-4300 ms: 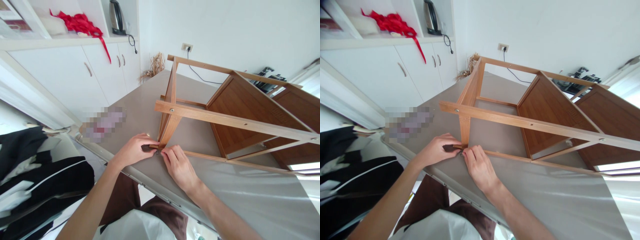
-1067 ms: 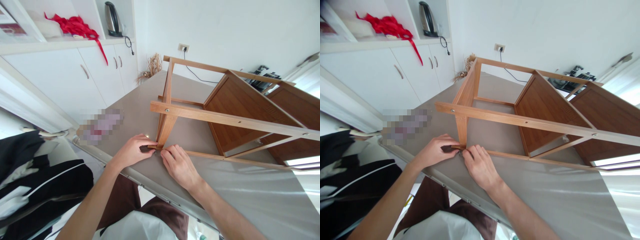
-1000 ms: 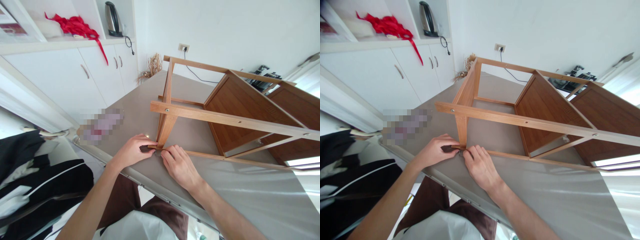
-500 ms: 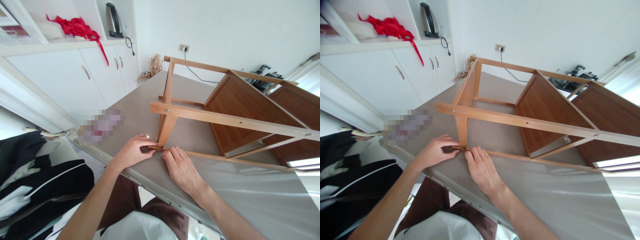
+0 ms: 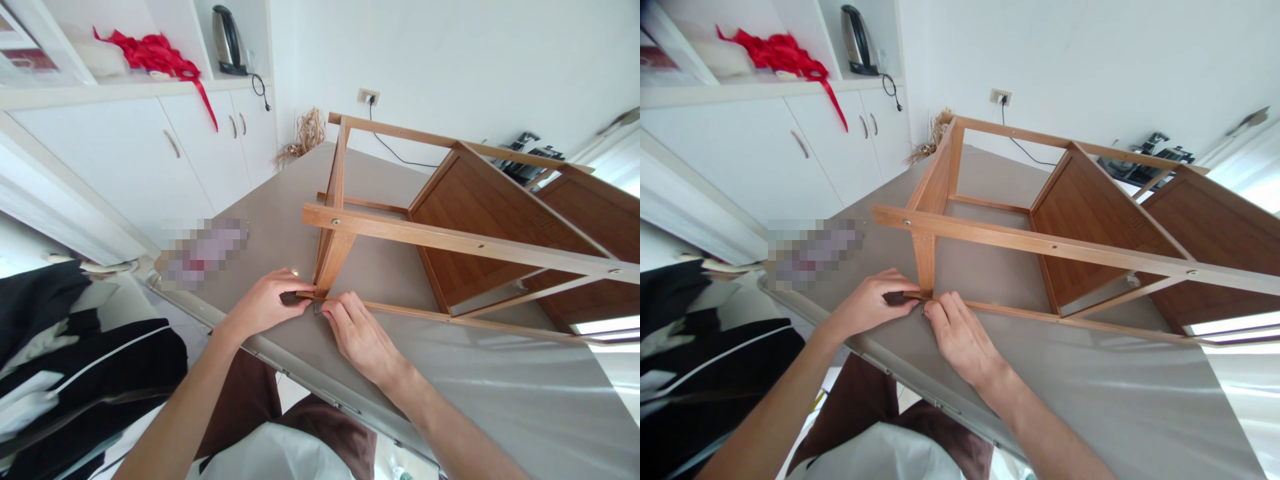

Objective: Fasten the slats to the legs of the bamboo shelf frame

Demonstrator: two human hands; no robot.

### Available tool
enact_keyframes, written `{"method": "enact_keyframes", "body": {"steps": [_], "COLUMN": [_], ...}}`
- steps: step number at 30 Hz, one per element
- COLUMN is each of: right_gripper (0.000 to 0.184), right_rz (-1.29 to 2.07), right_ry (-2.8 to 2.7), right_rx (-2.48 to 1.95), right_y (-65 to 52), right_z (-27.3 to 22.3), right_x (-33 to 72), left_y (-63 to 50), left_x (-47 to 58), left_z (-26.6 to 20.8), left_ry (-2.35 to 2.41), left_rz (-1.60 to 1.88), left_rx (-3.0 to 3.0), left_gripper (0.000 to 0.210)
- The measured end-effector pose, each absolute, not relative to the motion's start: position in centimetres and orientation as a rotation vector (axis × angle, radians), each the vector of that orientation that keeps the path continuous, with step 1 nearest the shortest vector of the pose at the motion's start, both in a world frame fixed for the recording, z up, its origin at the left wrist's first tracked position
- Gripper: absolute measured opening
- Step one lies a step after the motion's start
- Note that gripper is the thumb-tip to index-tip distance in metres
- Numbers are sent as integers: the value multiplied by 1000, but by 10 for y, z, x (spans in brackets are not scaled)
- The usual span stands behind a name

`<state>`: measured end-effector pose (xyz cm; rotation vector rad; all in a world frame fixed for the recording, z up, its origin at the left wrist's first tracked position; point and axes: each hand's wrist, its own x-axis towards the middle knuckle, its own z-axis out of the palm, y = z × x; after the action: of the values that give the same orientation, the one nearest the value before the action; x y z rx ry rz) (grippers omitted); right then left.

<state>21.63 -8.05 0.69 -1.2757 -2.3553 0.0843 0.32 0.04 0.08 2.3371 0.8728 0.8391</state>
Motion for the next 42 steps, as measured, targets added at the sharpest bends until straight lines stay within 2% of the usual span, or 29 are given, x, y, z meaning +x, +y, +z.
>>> {"method": "enact_keyframes", "body": {"steps": [28,33,42], "right_gripper": [14,7,23], "right_rz": [-126,-197,-304], "right_ry": [-2307,-2315,-2355], "right_rx": [-1191,-1194,-1300], "right_y": [-77,-77,-73], "right_z": [-3,0,3], "right_x": [211,211,215], "left_y": [0,0,1], "left_x": [3,3,3], "left_z": [0,1,-1], "left_ry": [870,891,883], "left_rz": [844,843,850], "left_rx": [2315,2319,2334], "left_gripper": [22,23,20]}}
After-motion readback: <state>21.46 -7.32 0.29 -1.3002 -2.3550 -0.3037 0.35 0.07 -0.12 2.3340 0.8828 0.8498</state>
